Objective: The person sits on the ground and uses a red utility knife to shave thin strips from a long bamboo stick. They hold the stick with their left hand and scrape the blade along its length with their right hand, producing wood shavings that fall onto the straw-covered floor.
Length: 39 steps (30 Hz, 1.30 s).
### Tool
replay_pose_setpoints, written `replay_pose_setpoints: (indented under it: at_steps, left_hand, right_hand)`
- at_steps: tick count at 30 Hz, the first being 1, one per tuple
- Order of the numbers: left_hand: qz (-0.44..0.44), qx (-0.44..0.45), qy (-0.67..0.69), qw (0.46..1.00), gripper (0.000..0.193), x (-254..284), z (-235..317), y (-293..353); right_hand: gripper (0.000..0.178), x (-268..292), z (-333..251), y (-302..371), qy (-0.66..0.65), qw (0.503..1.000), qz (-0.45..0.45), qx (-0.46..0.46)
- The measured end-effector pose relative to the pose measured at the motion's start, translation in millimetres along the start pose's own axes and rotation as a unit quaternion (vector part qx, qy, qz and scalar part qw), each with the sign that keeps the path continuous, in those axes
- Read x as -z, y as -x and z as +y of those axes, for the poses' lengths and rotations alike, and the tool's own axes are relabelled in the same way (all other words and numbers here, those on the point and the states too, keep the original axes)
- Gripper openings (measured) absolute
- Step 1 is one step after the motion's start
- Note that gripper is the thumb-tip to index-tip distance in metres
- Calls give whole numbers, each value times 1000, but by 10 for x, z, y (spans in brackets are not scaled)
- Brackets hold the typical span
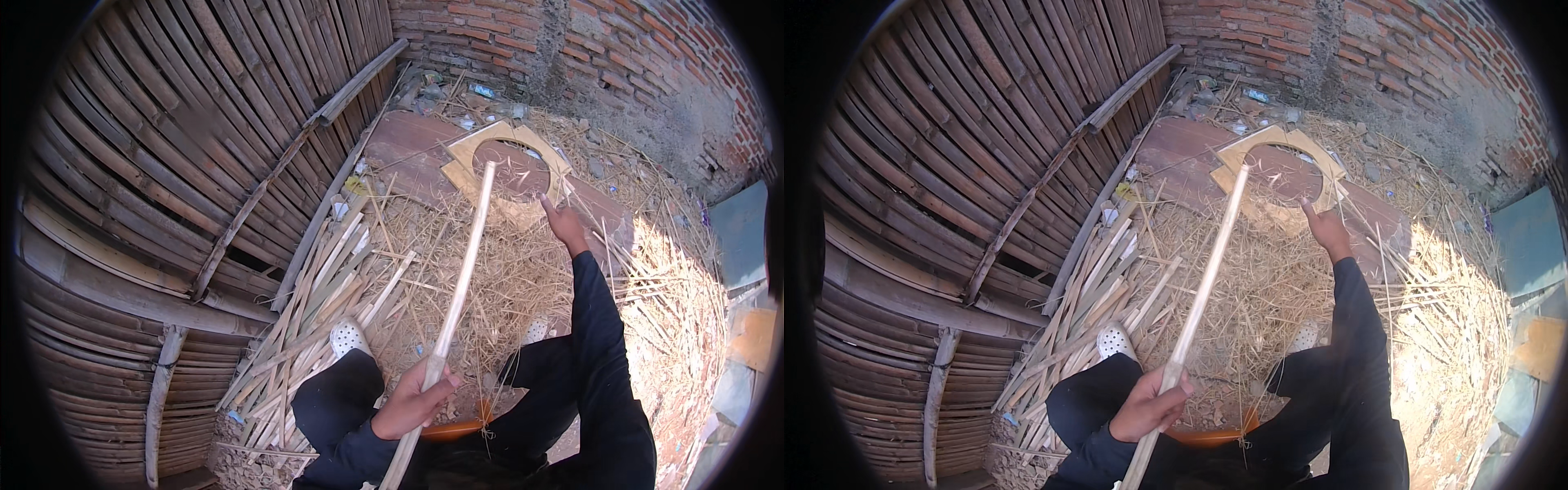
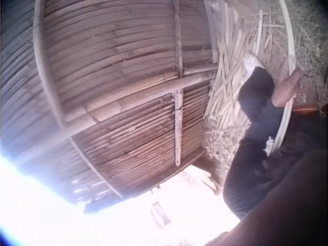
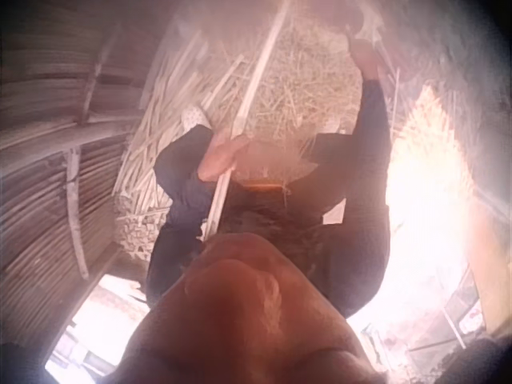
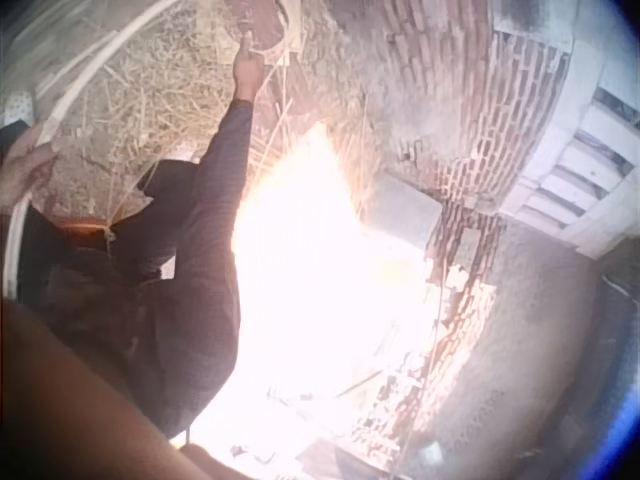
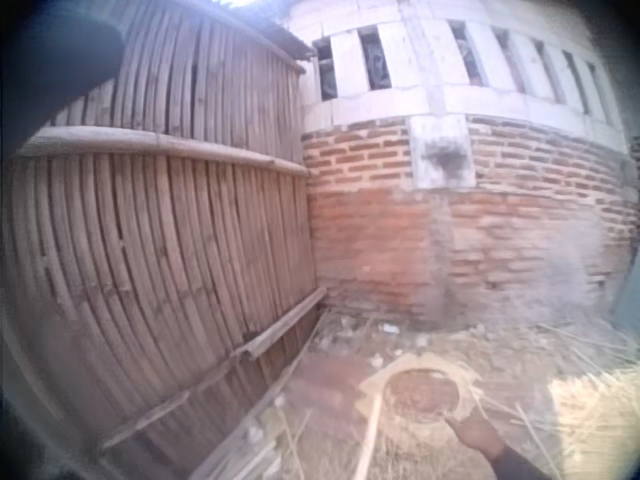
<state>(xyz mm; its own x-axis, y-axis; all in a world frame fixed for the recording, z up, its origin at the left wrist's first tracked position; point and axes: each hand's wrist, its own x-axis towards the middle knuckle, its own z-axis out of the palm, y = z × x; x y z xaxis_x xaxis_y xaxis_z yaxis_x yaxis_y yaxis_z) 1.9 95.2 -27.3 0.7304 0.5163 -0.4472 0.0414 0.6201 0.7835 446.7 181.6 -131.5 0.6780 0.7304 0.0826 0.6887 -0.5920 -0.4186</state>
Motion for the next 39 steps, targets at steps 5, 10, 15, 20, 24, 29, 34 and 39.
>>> replay_pose_setpoints:
  at_steps: [5,10,15,20,24,29,34,39]
  left_hand:
    - [37,-20,48,998,17,114,172,13]
    - [26,-46,63,997,19,123,193,-7]
    - [46,-59,71,995,19,109,190,41]
    - [54,-62,86,993,17,90,211,12]
    - [50,-66,75,994,15,85,230,-26]
    - [27,-49,46,997,15,44,159,3]
    - [-13,-26,40,999,18,-52,74,6]
    - [-37,4,-22,999,23,-127,-82,31]
  right_hand:
    - [71,445,-1019,857,-128,967,-101,195]
    - [59,403,-1627,1914,-84,871,-157,457]
    - [58,233,-1655,1882,-119,862,-100,483]
    - [60,125,-1629,1734,-107,867,-36,486]
    - [63,126,-1635,1598,-97,863,-22,495]
    - [62,109,-1527,1099,-22,943,-5,332]
    - [68,42,-1196,504,-14,972,-1,234]
    - [72,120,-709,79,18,982,45,185]
